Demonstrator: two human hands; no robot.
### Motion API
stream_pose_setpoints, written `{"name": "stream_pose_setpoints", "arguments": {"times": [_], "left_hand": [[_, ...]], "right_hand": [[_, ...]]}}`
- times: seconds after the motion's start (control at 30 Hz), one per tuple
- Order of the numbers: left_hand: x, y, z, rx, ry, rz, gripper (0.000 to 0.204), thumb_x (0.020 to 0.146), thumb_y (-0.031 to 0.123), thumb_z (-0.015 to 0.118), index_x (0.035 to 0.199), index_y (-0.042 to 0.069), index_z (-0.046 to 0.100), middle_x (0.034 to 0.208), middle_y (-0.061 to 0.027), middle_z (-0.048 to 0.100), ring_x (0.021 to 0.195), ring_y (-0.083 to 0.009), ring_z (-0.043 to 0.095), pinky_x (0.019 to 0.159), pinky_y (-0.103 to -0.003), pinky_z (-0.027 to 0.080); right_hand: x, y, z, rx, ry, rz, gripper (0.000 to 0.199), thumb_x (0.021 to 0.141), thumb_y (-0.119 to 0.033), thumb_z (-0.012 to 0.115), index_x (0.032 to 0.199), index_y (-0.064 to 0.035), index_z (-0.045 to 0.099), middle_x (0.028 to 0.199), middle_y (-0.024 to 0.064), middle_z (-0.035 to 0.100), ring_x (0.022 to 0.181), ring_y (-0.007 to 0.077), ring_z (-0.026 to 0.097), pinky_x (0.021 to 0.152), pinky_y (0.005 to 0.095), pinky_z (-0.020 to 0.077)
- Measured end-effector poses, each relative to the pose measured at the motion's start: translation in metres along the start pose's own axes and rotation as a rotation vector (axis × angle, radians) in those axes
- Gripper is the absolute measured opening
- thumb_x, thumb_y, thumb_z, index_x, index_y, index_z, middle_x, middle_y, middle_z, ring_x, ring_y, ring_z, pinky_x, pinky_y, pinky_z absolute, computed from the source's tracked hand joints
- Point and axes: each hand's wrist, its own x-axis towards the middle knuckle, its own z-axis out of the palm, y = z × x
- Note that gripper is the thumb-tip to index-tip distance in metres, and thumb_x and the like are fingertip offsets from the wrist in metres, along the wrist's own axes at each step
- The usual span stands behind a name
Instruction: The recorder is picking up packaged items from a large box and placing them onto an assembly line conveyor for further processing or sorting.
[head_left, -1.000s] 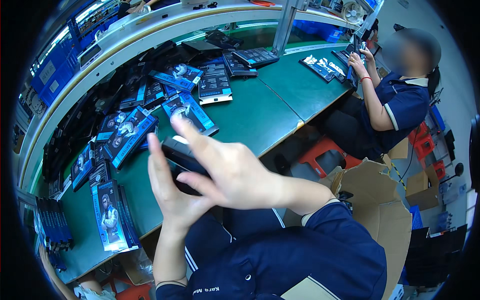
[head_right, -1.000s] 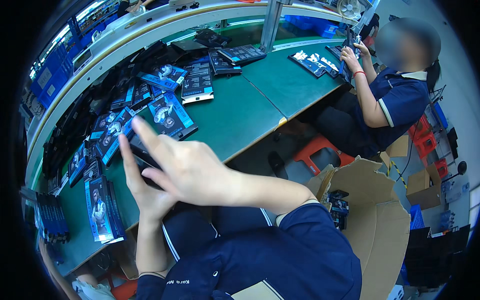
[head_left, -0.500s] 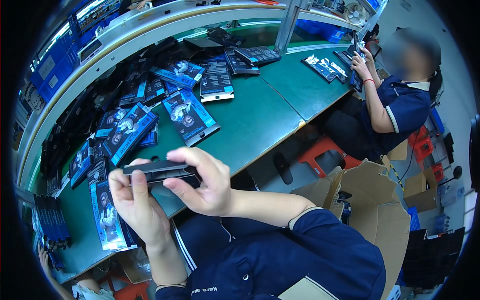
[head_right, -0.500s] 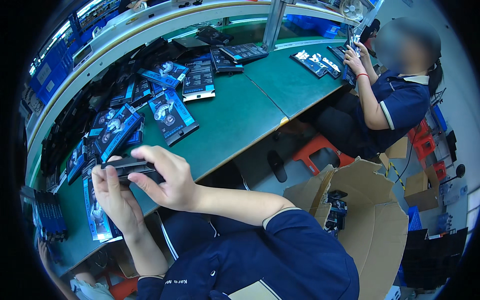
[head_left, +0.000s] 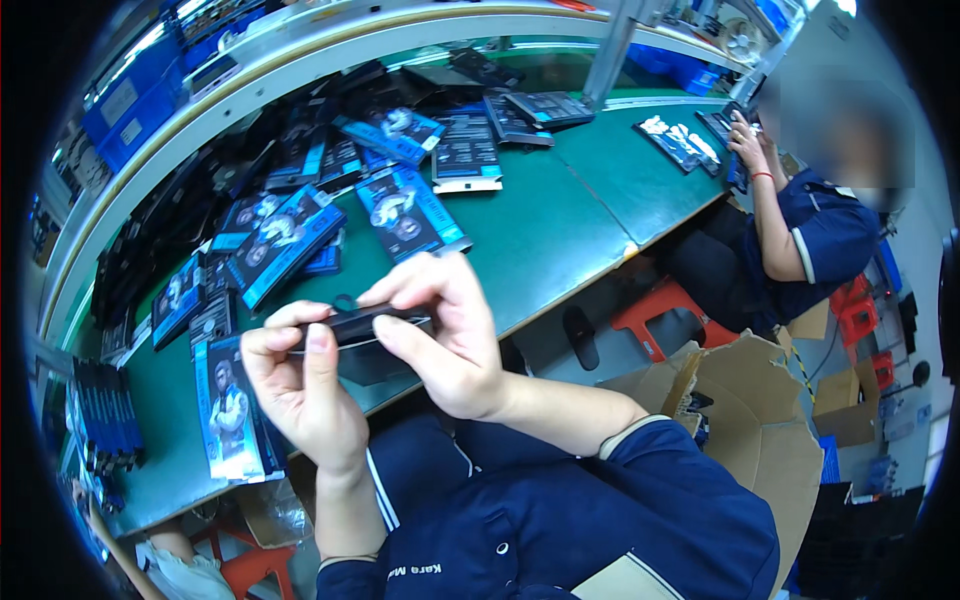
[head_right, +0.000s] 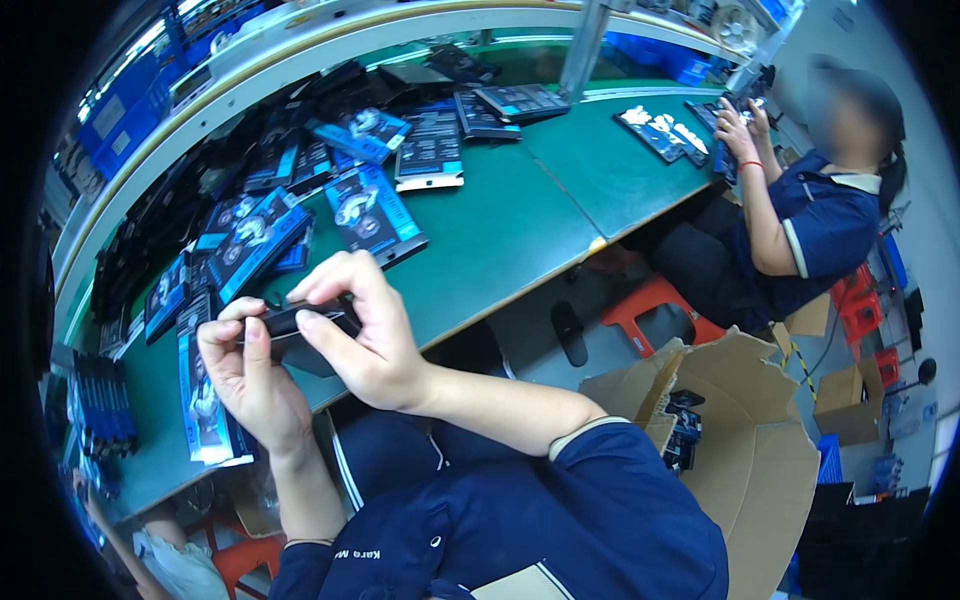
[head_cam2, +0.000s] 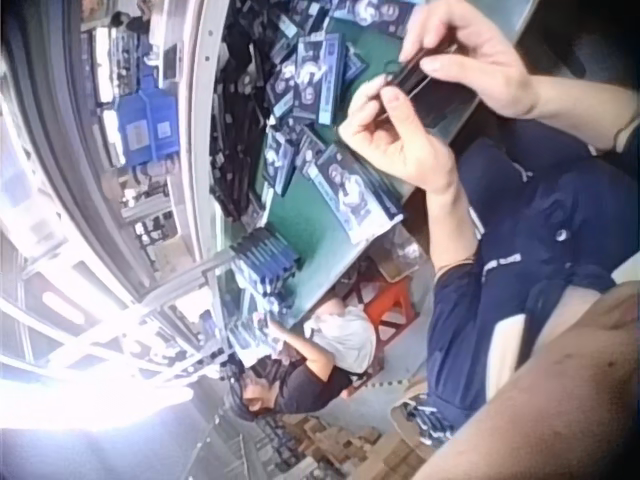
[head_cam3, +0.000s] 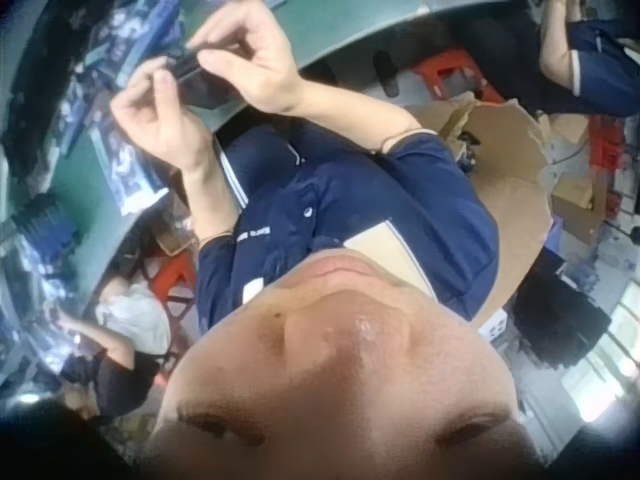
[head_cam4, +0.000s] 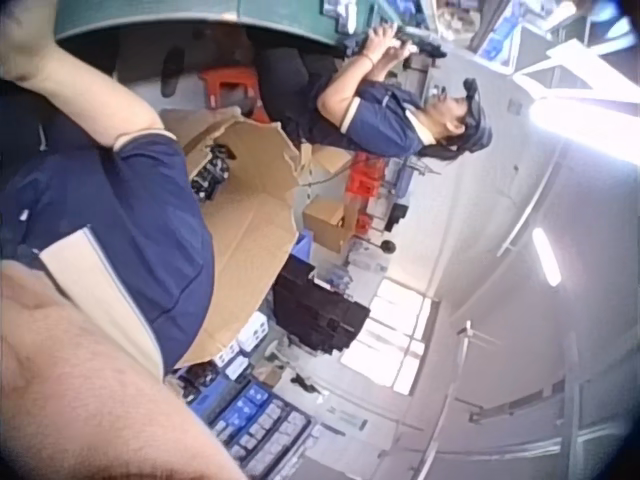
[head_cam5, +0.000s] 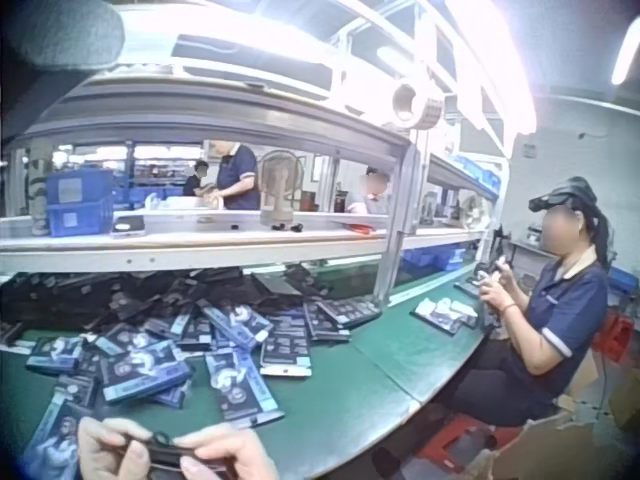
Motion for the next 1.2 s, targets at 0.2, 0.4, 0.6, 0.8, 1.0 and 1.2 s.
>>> {"name": "stream_pose_setpoints", "arguments": {"times": [0.2, 0.4, 0.6, 0.8, 1.0, 1.2], "left_hand": [[0.002, -0.004, -0.021, -0.143, -0.222, -0.263, 0.074, 0.077, 0.009, 0.082, 0.137, 0.002, 0.041, 0.129, -0.0192, 0.055, 0.113, -0.0246, 0.059, 0.096, -0.035, 0.049], [-0.026, 0.019, -0.039, 0.436, -0.56, -0.305, 0.116, 0.061, 0.022, 0.086, 0.152, -0.002, 0.019, 0.142, -0.0182, 0.039, 0.132, -0.0304, 0.04, 0.11, -0.042, 0.033], [0.006, 0.073, -0.105, 1.943, -0.064, -0.698, 0.095, 0.069, 0.038, 0.081, 0.151, 0.026, 0.036, 0.142, -0.0328, 0.038, 0.131, -0.0481, 0.039, 0.107, -0.054, 0.035], [-0.002, 0.034, -0.027, 1.711, -0.666, -0.054, 0.105, 0.057, 0.037, 0.089, 0.147, 0.015, 0.039, 0.159, -0.0206, 0.018, 0.145, -0.0432, 0.02, 0.115, -0.059, 0.017], [-0.034, -0.015, 0.013, 1.354, -1.013, 0.11, 0.079, 0.066, 0.02, 0.083, 0.137, 0.011, 0.052, 0.143, -0.0168, 0.047, 0.133, -0.0393, 0.042, 0.11, -0.053, 0.033], [0.006, 0.036, 0.001, 1.485, -0.669, -0.047, 0.041, 0.063, 0.021, 0.084, 0.099, 0.005, 0.07, 0.089, -0.0121, 0.069, 0.08, -0.0322, 0.066, 0.071, -0.039, 0.048]], "right_hand": [[-0.031, 0.031, -0.017, -0.041, -0.038, -0.039, 0.043, 0.086, 0.001, 0.07, 0.119, -0.0082, 0.043, 0.109, 0.0103, 0.056, 0.088, 0.017, 0.061, 0.078, 0.0315, 0.0488], [0.009, 0.052, -0.015, -0.397, -0.205, 0.044, 0.057, 0.094, -0.028, 0.062, 0.14, -0.0038, 0.039, 0.129, 0.017, 0.046, 0.118, 0.0285, 0.047, 0.104, 0.0387, 0.0363], [0.0, 0.068, -0.086, -1.566, -0.27, 0.315, 0.073, 0.086, -0.048, 0.062, 0.139, -0.0016, 0.044, 0.144, 0.0271, 0.039, 0.13, 0.0545, 0.035, 0.108, 0.0661, 0.0256], [-0.011, -0.013, -0.134, -1.156, -0.846, 0.305, 0.056, 0.083, -0.035, 0.064, 0.132, -0.0113, 0.053, 0.151, 0.019, 0.037, 0.14, 0.0509, 0.024, 0.111, 0.0679, 0.0181], [0.042, 0.015, -0.329, -1.373, -0.053, 0.042, 0.031, 0.075, -0.013, 0.07, 0.105, -0.0031, 0.065, 0.12, 0.0215, 0.059, 0.119, 0.0361, 0.053, 0.104, 0.0435, 0.0417], [0.082, 0.008, -0.501, -2.068, 0.53, 0.573, 0.074, 0.086, -0.046, 0.061, 0.146, -0.0084, 0.037, 0.158, 0.0165, 0.023, 0.147, 0.0366, 0.017, 0.115, 0.0551, 0.0218]]}}
